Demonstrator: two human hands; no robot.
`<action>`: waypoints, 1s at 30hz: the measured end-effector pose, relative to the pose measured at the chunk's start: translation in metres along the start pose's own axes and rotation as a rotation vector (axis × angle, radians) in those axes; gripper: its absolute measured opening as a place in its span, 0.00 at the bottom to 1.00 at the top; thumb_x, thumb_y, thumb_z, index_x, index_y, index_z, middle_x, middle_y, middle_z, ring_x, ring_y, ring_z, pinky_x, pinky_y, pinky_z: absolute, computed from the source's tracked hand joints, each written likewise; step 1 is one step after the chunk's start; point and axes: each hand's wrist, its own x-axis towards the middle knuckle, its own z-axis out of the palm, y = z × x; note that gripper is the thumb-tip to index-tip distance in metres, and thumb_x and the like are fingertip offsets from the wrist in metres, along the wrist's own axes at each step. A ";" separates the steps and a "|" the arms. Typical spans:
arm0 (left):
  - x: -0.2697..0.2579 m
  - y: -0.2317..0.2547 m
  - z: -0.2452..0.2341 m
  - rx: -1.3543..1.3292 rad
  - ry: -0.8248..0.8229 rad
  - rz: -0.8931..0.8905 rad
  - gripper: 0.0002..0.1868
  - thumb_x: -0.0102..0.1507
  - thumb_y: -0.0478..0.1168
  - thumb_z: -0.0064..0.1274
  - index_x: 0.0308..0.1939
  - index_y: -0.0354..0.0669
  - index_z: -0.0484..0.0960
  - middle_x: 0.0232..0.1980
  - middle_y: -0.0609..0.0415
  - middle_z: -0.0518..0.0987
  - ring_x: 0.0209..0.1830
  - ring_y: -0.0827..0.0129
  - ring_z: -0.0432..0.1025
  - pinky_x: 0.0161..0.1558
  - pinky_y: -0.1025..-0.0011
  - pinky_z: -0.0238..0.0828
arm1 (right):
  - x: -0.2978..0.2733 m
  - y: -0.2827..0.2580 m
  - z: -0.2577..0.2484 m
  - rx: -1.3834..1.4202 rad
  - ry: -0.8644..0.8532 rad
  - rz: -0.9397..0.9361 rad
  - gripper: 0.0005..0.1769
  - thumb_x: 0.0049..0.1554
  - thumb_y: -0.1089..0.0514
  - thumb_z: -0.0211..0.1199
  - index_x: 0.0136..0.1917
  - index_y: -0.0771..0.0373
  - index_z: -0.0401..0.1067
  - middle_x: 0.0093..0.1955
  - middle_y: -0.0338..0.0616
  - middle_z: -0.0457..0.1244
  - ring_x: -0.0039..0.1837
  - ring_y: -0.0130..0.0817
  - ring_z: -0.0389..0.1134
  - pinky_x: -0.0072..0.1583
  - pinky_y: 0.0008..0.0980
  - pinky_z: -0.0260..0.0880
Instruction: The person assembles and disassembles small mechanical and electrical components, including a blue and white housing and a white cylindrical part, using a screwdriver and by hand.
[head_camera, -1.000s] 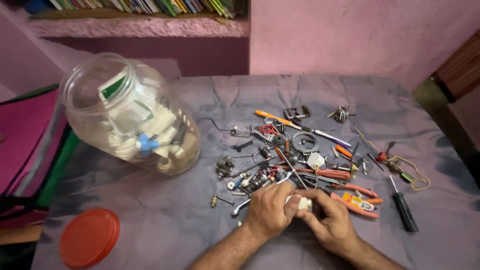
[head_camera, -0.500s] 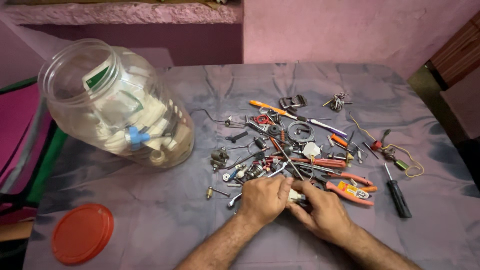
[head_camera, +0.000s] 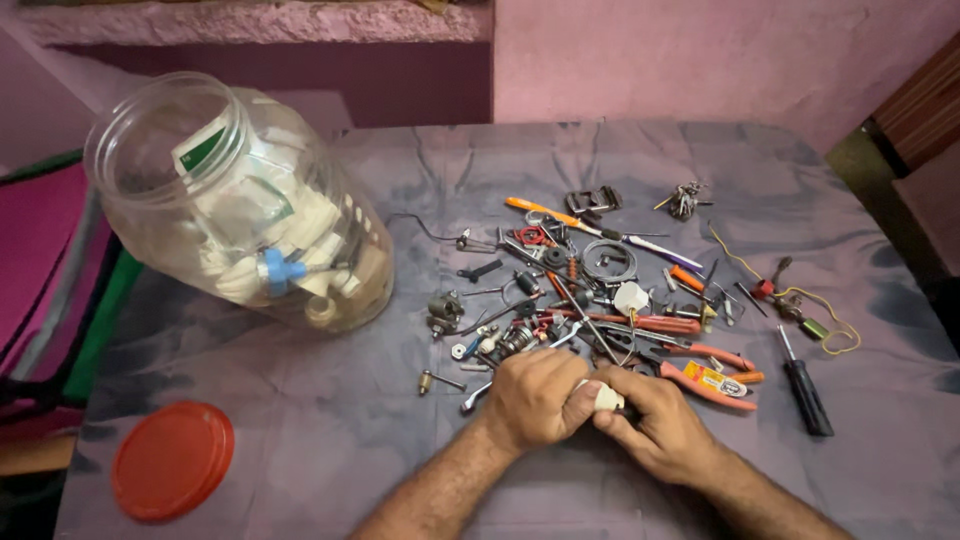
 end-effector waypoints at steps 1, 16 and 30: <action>-0.001 0.001 0.001 0.008 0.005 0.011 0.17 0.71 0.47 0.49 0.31 0.43 0.74 0.28 0.50 0.72 0.28 0.55 0.71 0.32 0.60 0.68 | 0.000 -0.002 -0.001 0.007 -0.008 -0.025 0.23 0.57 0.54 0.66 0.61 0.69 0.69 0.46 0.51 0.70 0.46 0.44 0.72 0.51 0.37 0.71; -0.001 -0.002 0.003 -0.008 0.041 -0.056 0.20 0.72 0.46 0.49 0.26 0.45 0.72 0.25 0.52 0.72 0.26 0.57 0.72 0.29 0.60 0.68 | 0.003 -0.010 0.005 -0.211 -0.016 0.146 0.27 0.50 0.51 0.71 0.58 0.64 0.68 0.40 0.52 0.68 0.42 0.56 0.71 0.40 0.45 0.70; -0.005 0.000 0.011 0.090 0.055 -0.108 0.15 0.68 0.44 0.51 0.27 0.44 0.76 0.26 0.53 0.76 0.24 0.58 0.73 0.28 0.61 0.69 | 0.002 -0.010 0.009 -0.384 0.053 0.166 0.27 0.47 0.47 0.72 0.59 0.56 0.76 0.38 0.49 0.71 0.40 0.51 0.72 0.41 0.45 0.71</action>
